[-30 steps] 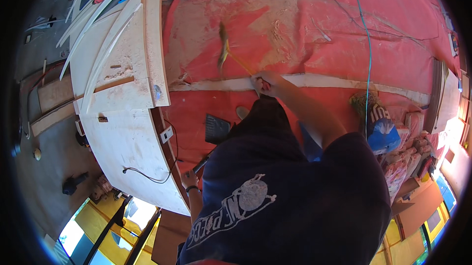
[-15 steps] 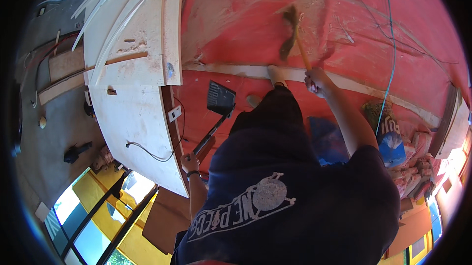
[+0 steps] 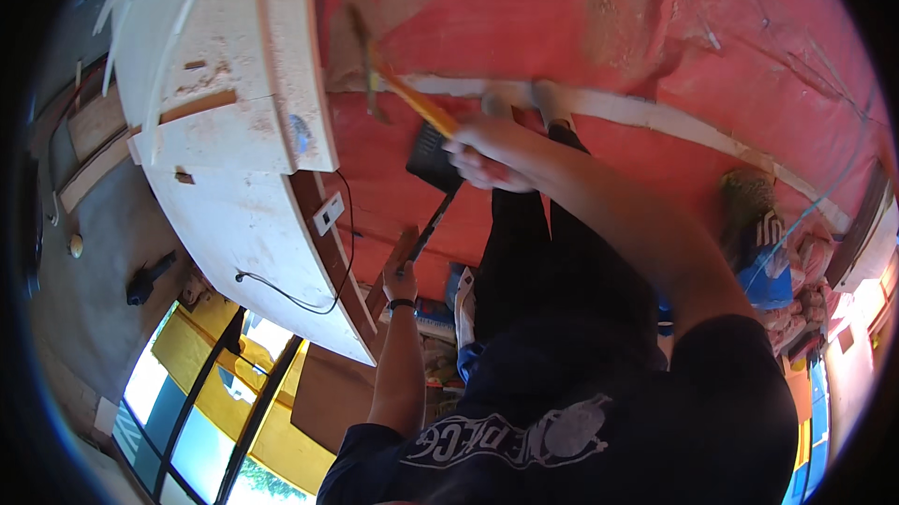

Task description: The person sweeps sawdust and small wooden debris into a dustpan using a short-handled broom, periodically lifting the dustpan to empty it into a blue bag.

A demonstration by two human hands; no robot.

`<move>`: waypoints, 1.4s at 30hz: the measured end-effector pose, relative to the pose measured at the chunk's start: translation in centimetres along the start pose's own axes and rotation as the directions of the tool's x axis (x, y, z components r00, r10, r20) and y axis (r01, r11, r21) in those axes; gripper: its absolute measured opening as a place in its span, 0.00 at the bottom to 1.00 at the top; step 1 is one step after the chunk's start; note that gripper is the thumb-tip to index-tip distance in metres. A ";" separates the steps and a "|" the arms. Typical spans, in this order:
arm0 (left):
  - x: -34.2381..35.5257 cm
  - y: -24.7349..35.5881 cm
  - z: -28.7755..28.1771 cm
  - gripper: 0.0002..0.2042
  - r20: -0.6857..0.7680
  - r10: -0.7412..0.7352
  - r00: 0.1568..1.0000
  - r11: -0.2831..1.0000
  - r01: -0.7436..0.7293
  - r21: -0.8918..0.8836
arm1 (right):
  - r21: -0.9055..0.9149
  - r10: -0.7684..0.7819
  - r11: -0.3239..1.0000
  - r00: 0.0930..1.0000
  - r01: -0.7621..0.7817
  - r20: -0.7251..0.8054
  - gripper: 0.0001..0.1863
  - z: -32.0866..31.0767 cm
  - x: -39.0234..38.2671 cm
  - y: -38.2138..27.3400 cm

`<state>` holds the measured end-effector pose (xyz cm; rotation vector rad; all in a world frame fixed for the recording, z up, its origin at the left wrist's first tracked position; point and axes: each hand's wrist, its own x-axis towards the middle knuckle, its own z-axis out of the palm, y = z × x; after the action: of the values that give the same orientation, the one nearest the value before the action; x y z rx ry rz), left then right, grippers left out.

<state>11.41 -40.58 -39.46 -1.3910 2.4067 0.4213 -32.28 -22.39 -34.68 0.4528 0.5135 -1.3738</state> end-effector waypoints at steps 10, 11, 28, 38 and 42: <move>3.6 -1.1 7.0 0.23 0.631 -0.516 0.580 0.661 0.738 -0.138 | 0.575 0.011 0.817 0.999 -0.029 0.035 0.08 -11.4 28.9 -4.8; 3.5 -1.5 7.0 0.25 0.656 -0.522 0.546 0.666 0.741 -0.087 | 0.566 0.052 0.823 0.998 -0.052 0.016 0.08 -13.0 27.1 -4.7; 1.5 -7.1 5.7 0.39 0.744 -0.492 0.451 0.679 0.734 0.005 | 0.089 0.135 0.989 0.951 -0.115 -0.280 0.28 0.9 5.7 -0.5; 3.4 -3.2 3.1 0.38 0.743 -0.468 0.479 0.745 0.666 0.039 | 0.409 0.170 0.899 0.985 -0.155 -0.002 0.05 -4.1 31.0 2.0; 4.0 -3.3 2.8 0.35 0.792 -0.383 0.475 0.771 0.637 -0.009 | 0.720 0.164 0.681 0.986 -0.133 0.027 0.06 -9.7 29.2 0.1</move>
<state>12.77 -44.14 -43.96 -1.5548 1.1710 1.0022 -29.46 -40.05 -59.68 1.1477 -0.0741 -1.3723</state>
